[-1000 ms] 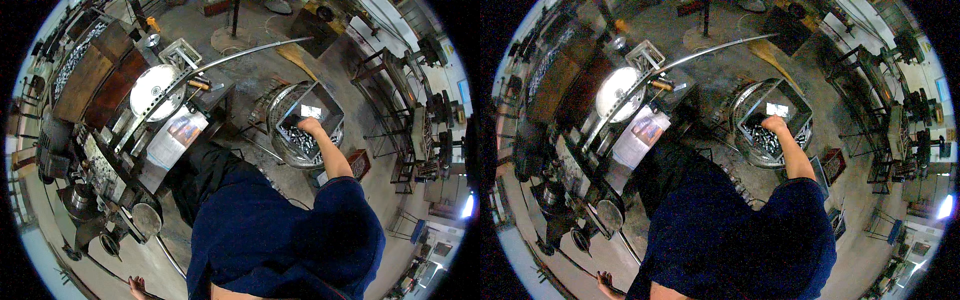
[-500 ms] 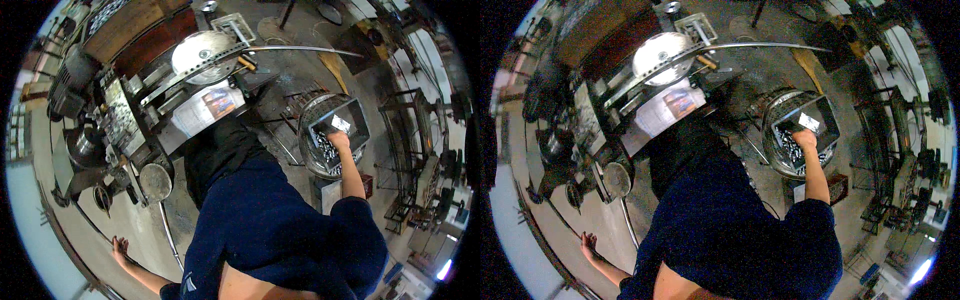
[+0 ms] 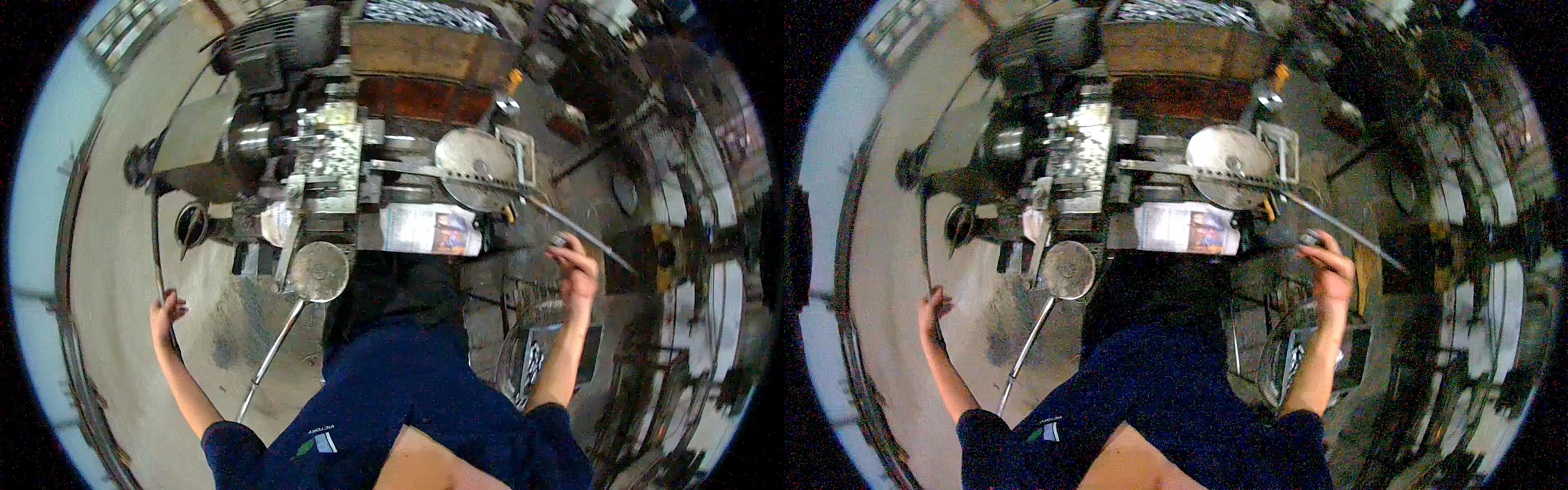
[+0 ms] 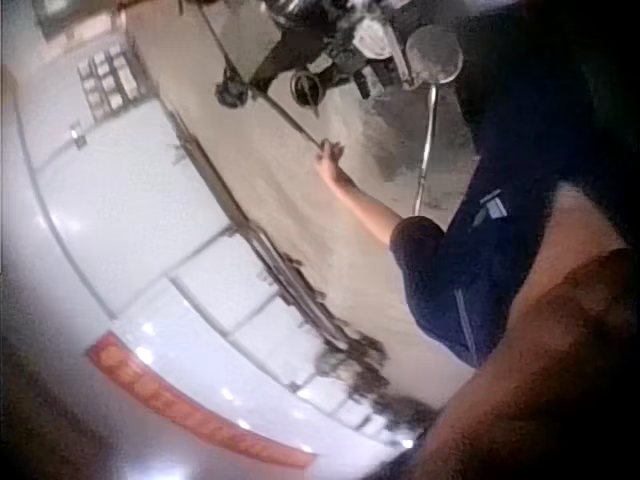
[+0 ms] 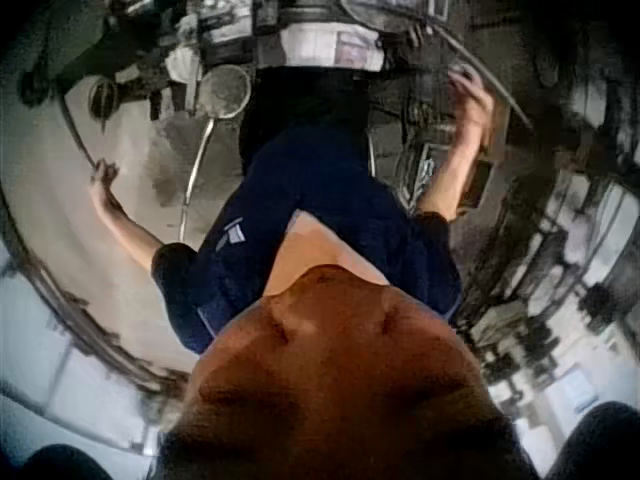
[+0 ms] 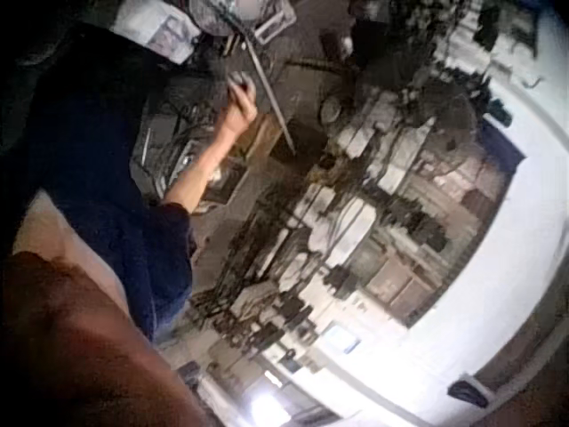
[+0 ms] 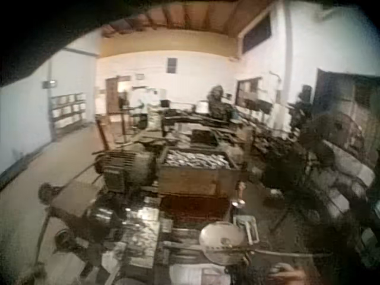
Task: The person is operating a lathe to machine metal components, using a tray to collect and organize finished parts.
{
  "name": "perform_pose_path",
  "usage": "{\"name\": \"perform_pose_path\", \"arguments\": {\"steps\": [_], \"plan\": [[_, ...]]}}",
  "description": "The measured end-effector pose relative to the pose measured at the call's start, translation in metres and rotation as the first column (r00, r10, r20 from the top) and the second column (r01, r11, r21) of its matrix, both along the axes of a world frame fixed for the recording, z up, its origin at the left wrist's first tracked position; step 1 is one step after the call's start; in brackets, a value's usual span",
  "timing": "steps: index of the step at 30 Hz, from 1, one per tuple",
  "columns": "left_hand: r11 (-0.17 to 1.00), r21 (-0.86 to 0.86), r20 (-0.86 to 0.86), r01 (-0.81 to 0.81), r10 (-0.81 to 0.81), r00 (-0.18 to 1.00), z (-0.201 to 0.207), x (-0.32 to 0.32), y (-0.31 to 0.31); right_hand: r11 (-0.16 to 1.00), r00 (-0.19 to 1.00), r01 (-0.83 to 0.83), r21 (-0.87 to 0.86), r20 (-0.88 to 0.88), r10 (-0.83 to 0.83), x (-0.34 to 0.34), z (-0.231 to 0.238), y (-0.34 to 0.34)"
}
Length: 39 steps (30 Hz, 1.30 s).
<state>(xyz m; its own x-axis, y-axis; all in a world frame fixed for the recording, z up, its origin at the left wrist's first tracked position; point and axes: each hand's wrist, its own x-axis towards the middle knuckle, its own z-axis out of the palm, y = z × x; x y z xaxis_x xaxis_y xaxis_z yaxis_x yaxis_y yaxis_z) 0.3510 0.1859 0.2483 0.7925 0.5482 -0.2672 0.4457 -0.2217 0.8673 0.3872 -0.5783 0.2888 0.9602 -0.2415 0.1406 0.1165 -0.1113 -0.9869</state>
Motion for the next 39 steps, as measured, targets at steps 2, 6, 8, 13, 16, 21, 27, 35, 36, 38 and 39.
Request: {"name": "perform_pose_path", "arguments": {"steps": [2, 6, 8, 13, 16, 21, 27, 35, 36, 38, 39], "plan": [[0.999, 0.033, -0.002, -0.015, 0.015, 1.000, -0.015, -0.009, 0.021, 0.837, 0.926, -0.266, -0.478, 0.116, 0.360, 0.070, 0.024, 0.076], [0.921, 0.388, -0.068, 0.020, 0.008, 0.998, -0.017, -0.022, 0.006, 0.549, 0.553, -0.569, -0.613, 0.209, 0.806, 0.145, 0.061, 0.228], [0.903, 0.429, -0.042, -0.017, 0.039, 0.998, -0.010, -0.034, -0.011, 0.452, 0.513, -0.512, -0.730, 0.162, 0.843, 0.165, 0.072, 0.290], [0.806, 0.592, -0.131, 0.009, 0.086, 0.988, -0.026, -0.074, 0.000, -0.091, 0.620, -0.112, -0.989, -0.142, 0.772, 0.226, 0.059, 0.394], [0.810, 0.587, -0.134, -0.022, 0.124, 0.983, -0.019, -0.062, -0.011, -0.234, 0.625, -0.123, -0.965, -0.258, 0.737, 0.247, 0.046, 0.409], [0.888, 0.455, -0.105, -0.066, 0.127, 0.986, -0.031, -0.056, 0.005, -0.058, 0.698, -0.335, -0.940, -0.290, 0.655, 0.256, 0.032, 0.422], [0.895, 0.445, -0.150, -0.046, 0.125, 0.981, -0.011, -0.041, -0.003, 0.004, 0.677, -0.449, -0.893, -0.338, 0.654, 0.258, 0.036, 0.426], [0.580, 0.809, -0.332, 0.096, 0.315, 0.889, -0.031, -0.050, 0.056, 0.315, 0.724, -0.412, -0.855, -0.097, 0.683, 0.278, 0.018, 0.427], [0.513, 0.850, -0.313, 0.118, 0.312, 0.897, -0.009, -0.045, 0.065, 0.298, 0.724, -0.407, -0.864, -0.106, 0.681, 0.275, 0.021, 0.427], [0.468, 0.865, -0.392, 0.180, 0.406, 0.825, 0.005, -0.038, 0.109, 0.272, 0.730, -0.414, -0.869, -0.138, 0.669, 0.265, 0.031, 0.435], [0.443, 0.871, -0.421, 0.212, 0.449, 0.788, 0.010, -0.034, 0.124, 0.266, 0.738, -0.412, -0.872, -0.148, 0.658, 0.263, 0.036, 0.437]]}}
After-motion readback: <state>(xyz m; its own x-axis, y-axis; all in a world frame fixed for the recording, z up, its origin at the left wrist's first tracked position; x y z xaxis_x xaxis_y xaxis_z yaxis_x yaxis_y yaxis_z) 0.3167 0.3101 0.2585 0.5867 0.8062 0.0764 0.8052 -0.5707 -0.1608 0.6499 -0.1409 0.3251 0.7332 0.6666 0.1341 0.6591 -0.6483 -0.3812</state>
